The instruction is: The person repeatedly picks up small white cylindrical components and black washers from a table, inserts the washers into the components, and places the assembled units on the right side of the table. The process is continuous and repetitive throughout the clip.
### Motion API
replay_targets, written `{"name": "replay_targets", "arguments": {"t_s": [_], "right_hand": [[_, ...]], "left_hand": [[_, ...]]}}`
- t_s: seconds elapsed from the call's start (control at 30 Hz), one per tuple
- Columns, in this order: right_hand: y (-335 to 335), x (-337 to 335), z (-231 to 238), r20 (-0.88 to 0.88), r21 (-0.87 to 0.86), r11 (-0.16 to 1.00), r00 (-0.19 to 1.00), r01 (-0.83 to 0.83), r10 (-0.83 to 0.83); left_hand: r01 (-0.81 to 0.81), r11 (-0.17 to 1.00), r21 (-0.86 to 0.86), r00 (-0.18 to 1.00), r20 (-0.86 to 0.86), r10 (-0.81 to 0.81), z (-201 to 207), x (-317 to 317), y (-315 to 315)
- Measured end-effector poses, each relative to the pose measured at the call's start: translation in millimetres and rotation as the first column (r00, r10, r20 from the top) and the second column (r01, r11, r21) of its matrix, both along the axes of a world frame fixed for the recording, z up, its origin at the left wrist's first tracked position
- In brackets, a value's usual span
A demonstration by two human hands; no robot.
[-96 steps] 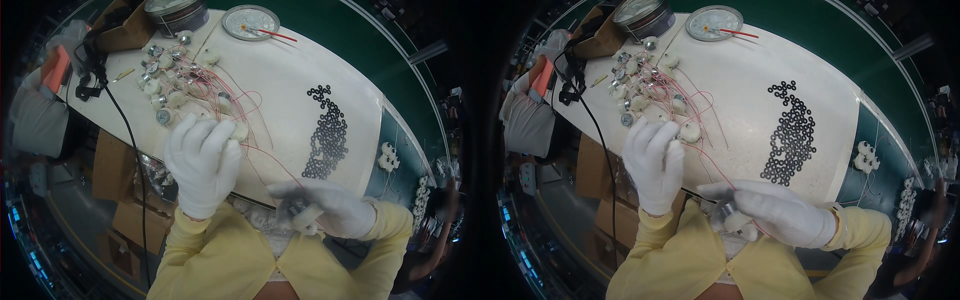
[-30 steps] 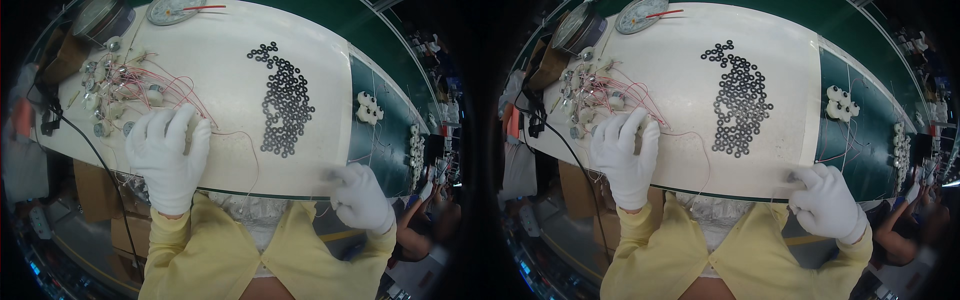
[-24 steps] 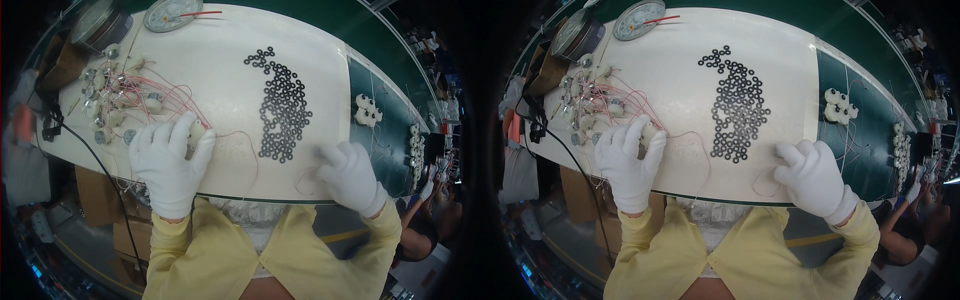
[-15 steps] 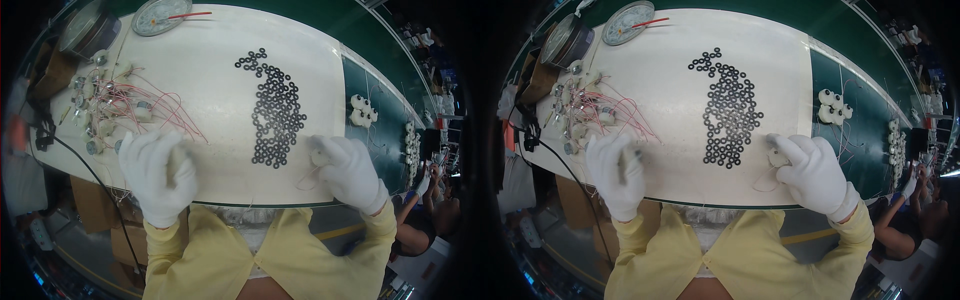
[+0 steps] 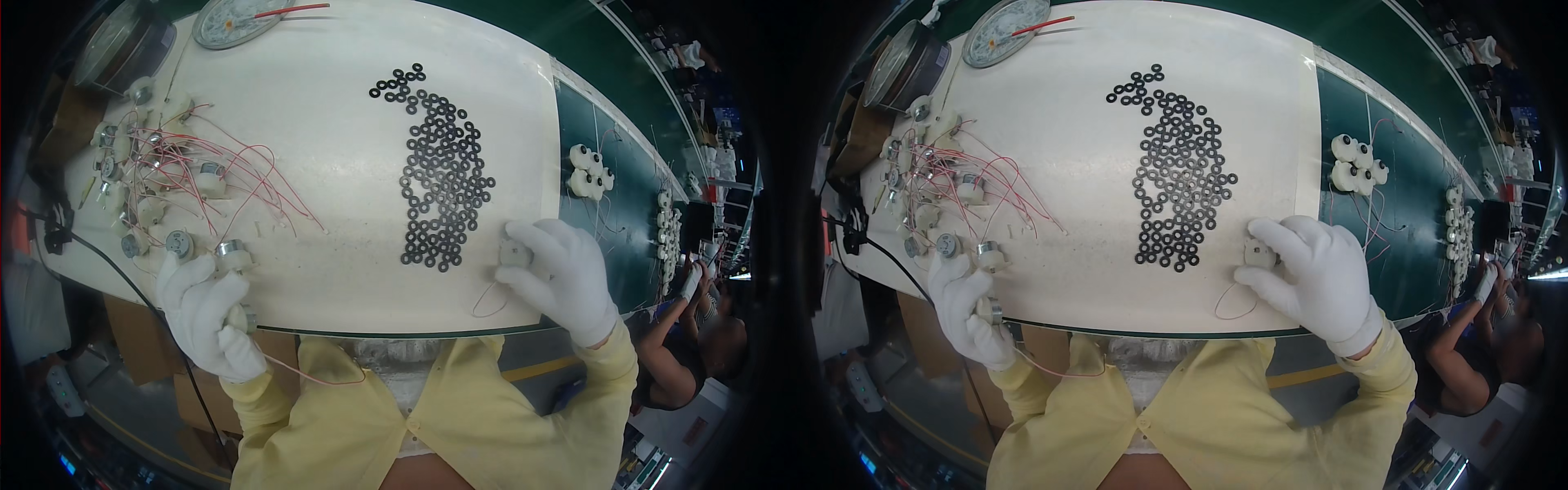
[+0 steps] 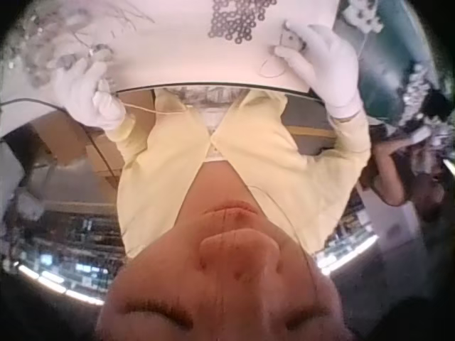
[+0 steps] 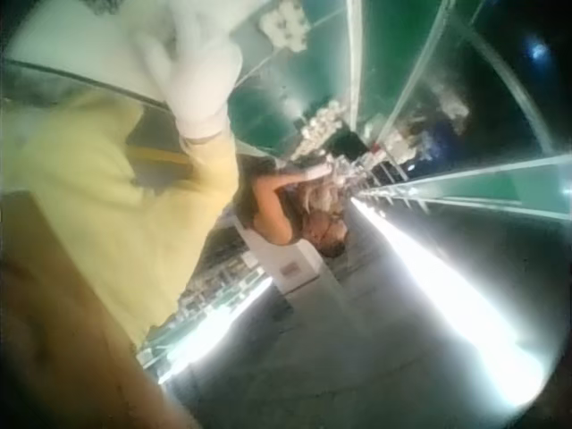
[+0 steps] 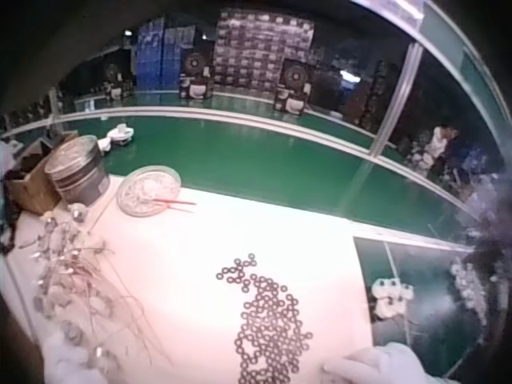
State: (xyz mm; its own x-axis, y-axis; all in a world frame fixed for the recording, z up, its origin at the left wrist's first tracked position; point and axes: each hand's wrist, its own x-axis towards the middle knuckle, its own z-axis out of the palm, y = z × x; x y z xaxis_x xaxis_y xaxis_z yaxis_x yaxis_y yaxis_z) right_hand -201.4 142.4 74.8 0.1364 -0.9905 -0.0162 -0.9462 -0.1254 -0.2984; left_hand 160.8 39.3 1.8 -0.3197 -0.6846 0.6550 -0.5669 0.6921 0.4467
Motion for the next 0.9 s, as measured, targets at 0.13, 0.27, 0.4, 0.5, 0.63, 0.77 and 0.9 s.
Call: {"name": "replay_targets", "arguments": {"t_s": [0.13, 0.27, 0.4, 0.5, 0.63, 0.77, 0.9], "right_hand": [[11, 7, -18, 0.051, 0.0, 0.996, 0.995, 0.087, -0.087], [17, -2, -14, 0.033, 0.045, 0.996, 0.996, 0.079, -0.08], [19, -8, -6, 0.007, -0.031, 0.998, 0.999, 0.053, -0.053], [20, -7, 5, -0.047, 0.032, 0.999, 0.999, 0.02, -0.018], [8, -7, 11, -0.138, 0.066, 0.992, 0.984, -0.108, 0.116], [5, -1, -8, -0.127, -0.017, 0.988, 0.98, -0.154, 0.15], [2, -5, -20, 0.288, 0.085, 0.985, 0.95, -0.151, 0.121]], "left_hand": [[0.014, 1.0, 0.002, 0.998, 0.065, -0.014, 1, -1, -3], [0.036, 0.999, 0.021, 0.999, 0.029, -0.037, -1, 0, -5], [0.04, 0.999, 0.031, 0.999, 0.026, -0.04, 1, -1, -5], [0.032, 0.998, 0.045, 0.999, 0.013, -0.032, -1, -1, -5], [0.03, 0.999, 0.045, 1.0, 0.006, -0.03, -3, -1, -5], [0.027, 0.999, 0.047, 0.999, -0.02, -0.026, -3, -1, -4], [0.03, 0.998, 0.059, 1.0, -0.011, -0.029, -2, 1, -4]]}}
